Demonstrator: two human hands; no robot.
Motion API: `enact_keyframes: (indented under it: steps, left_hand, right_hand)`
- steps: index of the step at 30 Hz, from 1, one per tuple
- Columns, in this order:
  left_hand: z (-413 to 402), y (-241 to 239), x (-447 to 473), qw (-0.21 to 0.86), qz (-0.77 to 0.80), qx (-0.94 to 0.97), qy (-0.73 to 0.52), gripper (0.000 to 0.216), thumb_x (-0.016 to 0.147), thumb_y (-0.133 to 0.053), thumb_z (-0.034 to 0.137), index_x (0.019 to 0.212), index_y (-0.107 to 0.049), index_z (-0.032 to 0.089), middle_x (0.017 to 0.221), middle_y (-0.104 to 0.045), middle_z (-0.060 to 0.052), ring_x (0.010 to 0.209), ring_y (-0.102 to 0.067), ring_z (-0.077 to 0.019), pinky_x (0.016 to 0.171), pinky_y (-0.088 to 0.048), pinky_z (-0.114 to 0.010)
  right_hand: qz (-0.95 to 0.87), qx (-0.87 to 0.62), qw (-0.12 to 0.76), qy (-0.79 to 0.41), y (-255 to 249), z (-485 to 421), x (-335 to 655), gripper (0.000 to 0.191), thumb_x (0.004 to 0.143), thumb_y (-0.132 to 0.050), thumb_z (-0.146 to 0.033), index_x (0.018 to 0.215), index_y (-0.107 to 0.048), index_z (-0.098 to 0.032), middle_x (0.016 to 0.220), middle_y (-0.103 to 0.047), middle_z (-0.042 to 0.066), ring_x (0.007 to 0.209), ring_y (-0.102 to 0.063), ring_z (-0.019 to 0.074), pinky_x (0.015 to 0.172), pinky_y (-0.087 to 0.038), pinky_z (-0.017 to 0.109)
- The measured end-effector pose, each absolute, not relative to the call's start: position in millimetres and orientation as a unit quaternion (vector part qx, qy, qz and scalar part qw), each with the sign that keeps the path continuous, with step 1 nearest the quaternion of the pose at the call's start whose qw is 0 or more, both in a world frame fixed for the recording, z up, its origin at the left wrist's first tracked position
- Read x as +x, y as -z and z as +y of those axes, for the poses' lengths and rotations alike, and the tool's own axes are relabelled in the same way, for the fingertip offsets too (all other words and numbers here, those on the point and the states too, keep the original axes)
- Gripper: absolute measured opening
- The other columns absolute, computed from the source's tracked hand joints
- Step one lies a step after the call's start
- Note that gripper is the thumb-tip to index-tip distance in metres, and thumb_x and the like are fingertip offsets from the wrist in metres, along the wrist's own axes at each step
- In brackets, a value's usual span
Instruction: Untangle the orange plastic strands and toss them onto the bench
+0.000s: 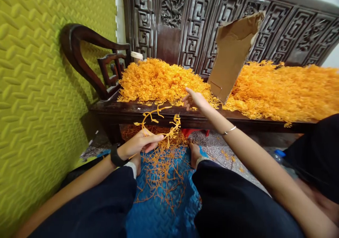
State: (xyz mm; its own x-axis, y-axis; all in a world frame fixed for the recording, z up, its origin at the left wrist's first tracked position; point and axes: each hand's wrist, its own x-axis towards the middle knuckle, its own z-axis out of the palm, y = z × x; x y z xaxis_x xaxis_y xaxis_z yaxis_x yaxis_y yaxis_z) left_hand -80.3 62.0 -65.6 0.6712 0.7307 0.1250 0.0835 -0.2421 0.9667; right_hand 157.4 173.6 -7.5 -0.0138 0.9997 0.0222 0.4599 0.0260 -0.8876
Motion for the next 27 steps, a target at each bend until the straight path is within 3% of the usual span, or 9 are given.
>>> enact_keyframes:
  steps: [4,11,16,21,24,27]
  left_hand:
    - [59.8,63.3,-80.3,0.561,0.272,0.718,-0.31,0.058,0.084,-0.048,0.041,0.032,-0.04,0.017,0.03,-0.031,0.005,0.033,-0.026,-0.0049,0.042,-0.025,-0.024]
    - [59.5,64.0,-80.6,0.538,0.282,0.739,-0.292,0.058,0.084,-0.047,0.041,0.032,-0.039,0.017,0.031,-0.031,0.005,0.035,-0.026,-0.0053,0.044,-0.025,-0.025]
    - [62.6,66.9,-80.7,0.529,0.281,0.755,-0.269,0.058,0.085,-0.046,0.042,0.033,-0.04,0.017,0.031,-0.034,0.004,0.035,-0.028,-0.0055,0.045,-0.027,-0.025]
    - [62.5,67.2,-79.9,0.519,0.277,0.765,-0.261,0.058,0.086,-0.045,0.04,0.033,-0.041,0.016,0.032,-0.035,0.004,0.035,-0.029,-0.0052,0.046,-0.029,-0.024]
    - [61.7,66.7,-78.0,0.511,0.282,0.768,-0.265,0.057,0.086,-0.044,0.039,0.034,-0.041,0.016,0.033,-0.033,0.005,0.035,-0.027,-0.005,0.044,-0.026,-0.024]
    - [63.0,67.8,-74.7,0.504,0.311,0.758,-0.275,0.057,0.086,-0.042,0.04,0.035,-0.041,0.017,0.033,-0.029,0.005,0.035,-0.025,-0.0053,0.043,-0.023,-0.024]
  right_hand:
    - [-0.661,-0.531,0.287,-0.445,24.1,138.6,135.7,0.067,0.085,-0.03,-0.066,0.053,-0.058,-0.014,0.039,-0.051,0.004,0.031,-0.044,0.0085,0.037,-0.036,0.022]
    - [-0.715,-0.512,0.204,-0.429,32.3,100.9,134.3,0.071,0.082,-0.03,-0.071,0.039,-0.05,-0.017,0.033,-0.043,0.002,0.031,-0.037,0.007,0.041,-0.033,0.025]
    - [-0.705,-0.489,0.266,-0.441,32.4,95.5,136.6,0.054,0.08,-0.049,-0.059,0.046,-0.046,-0.017,0.037,-0.042,-0.003,0.031,-0.033,0.0045,0.038,-0.024,0.023]
    - [-0.702,-0.424,0.364,-0.442,41.7,94.8,143.0,0.034,0.078,-0.057,-0.047,0.067,-0.058,-0.014,0.045,-0.047,-0.006,0.035,-0.034,0.0024,0.04,-0.024,0.02]
    - [-0.679,-0.435,0.421,-0.415,48.0,95.8,149.0,0.033,0.078,-0.056,-0.046,0.075,-0.062,-0.014,0.05,-0.048,-0.006,0.036,-0.035,0.0028,0.04,-0.023,0.02]
    - [-0.649,-0.479,0.472,-0.357,54.0,99.1,154.2,0.033,0.076,-0.056,-0.045,0.069,-0.062,-0.014,0.048,-0.048,-0.005,0.036,-0.033,0.0038,0.039,-0.022,0.021]
